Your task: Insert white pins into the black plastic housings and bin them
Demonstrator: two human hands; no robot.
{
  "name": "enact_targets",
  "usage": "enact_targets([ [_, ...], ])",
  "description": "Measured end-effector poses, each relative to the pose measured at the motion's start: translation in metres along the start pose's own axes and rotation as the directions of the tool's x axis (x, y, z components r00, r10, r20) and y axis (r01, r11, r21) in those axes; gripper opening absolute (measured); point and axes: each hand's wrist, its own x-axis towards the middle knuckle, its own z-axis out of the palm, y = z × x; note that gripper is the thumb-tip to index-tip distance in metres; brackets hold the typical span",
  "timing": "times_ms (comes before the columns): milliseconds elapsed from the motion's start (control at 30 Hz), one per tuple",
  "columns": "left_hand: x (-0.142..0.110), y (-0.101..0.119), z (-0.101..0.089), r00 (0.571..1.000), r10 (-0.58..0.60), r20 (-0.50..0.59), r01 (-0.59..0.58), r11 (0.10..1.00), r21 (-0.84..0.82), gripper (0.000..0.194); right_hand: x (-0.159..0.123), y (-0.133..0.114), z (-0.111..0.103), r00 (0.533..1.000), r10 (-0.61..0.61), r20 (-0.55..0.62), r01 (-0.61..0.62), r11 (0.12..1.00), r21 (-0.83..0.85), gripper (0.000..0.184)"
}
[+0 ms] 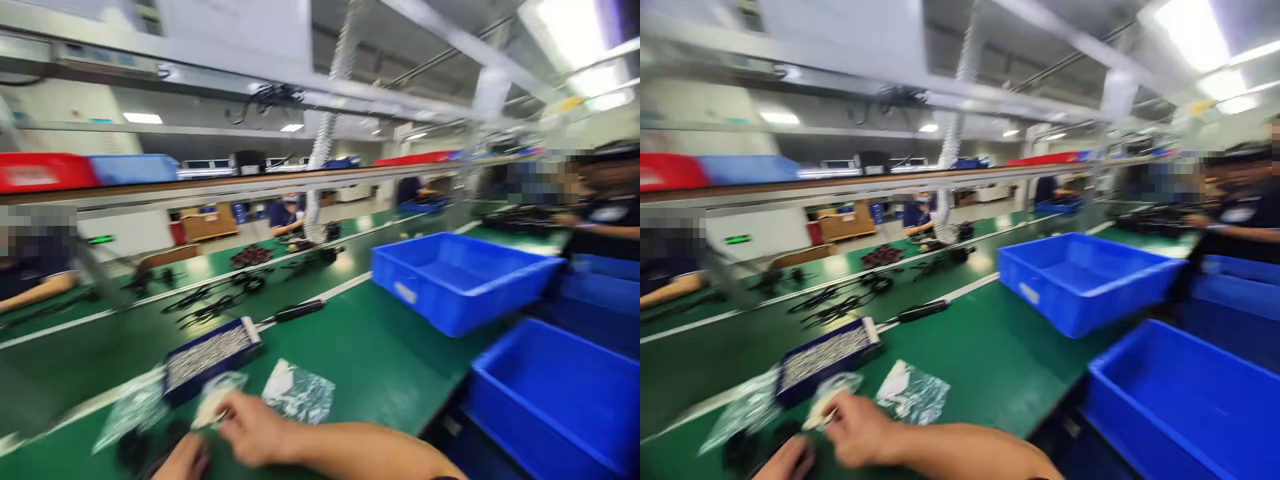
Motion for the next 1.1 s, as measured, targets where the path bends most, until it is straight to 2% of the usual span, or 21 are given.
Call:
enact_targets([
  [67,-0.017,-0.018,-0.018,0.997,-0.027,0.073,0.032,0.997,-0.070,0.035,0.005,0.006,0.006,0.997,0.071,0.019,-0.073,0.948,0.308,0.032],
  [133,-0.024,-0.024,-0.025,0.988,-0.067,0.139,0.113,0.926,-0.361,0.033,0.009,0.011,0.009,0.995,0.080,0.066,-0.102,0.863,0.494,0.035],
  [200,-0.022,-0.023,-0.025,0.987,-0.121,0.110,0.161,0.833,-0.530,0.029,0.010,0.011,0.010,0.987,0.066,0.150,-0.144,0.786,0.601,0.045],
  [300,-0.018,-0.017,-0.023,0.986,-0.163,0.043,0.154,0.764,-0.626,0.026,0.006,0.005,0.009,0.976,0.048,0.213,-0.179,0.733,0.656,0.055],
  [433,-0.021,-0.011,-0.027,0.988,-0.153,-0.007,0.114,0.766,-0.633,0.023,0.003,-0.002,0.008,0.972,0.043,0.229,-0.191,0.712,0.676,0.060],
  [567,-0.022,-0.013,-0.030,0.995,-0.092,-0.046,0.044,0.783,-0.621,0.020,0.005,0.000,0.007,0.970,0.041,0.238,-0.198,0.701,0.685,0.058],
  [700,-0.021,-0.015,-0.030,0.995,-0.081,-0.061,0.027,0.792,-0.610,0.016,0.005,0.000,0.005,0.973,0.016,0.230,-0.176,0.695,0.697,0.057],
  [867,-0.023,-0.017,-0.031,0.994,-0.077,-0.082,0.016,0.820,-0.572,0.014,0.003,-0.007,0.000,0.984,-0.049,0.170,-0.086,0.706,0.703,0.047],
  [1100,-0.024,-0.019,-0.031,0.992,-0.059,-0.116,-0.007,0.867,-0.498,0.011,0.006,-0.004,-0.002,0.999,0.037,0.006,-0.032,0.739,0.674,0.036],
])
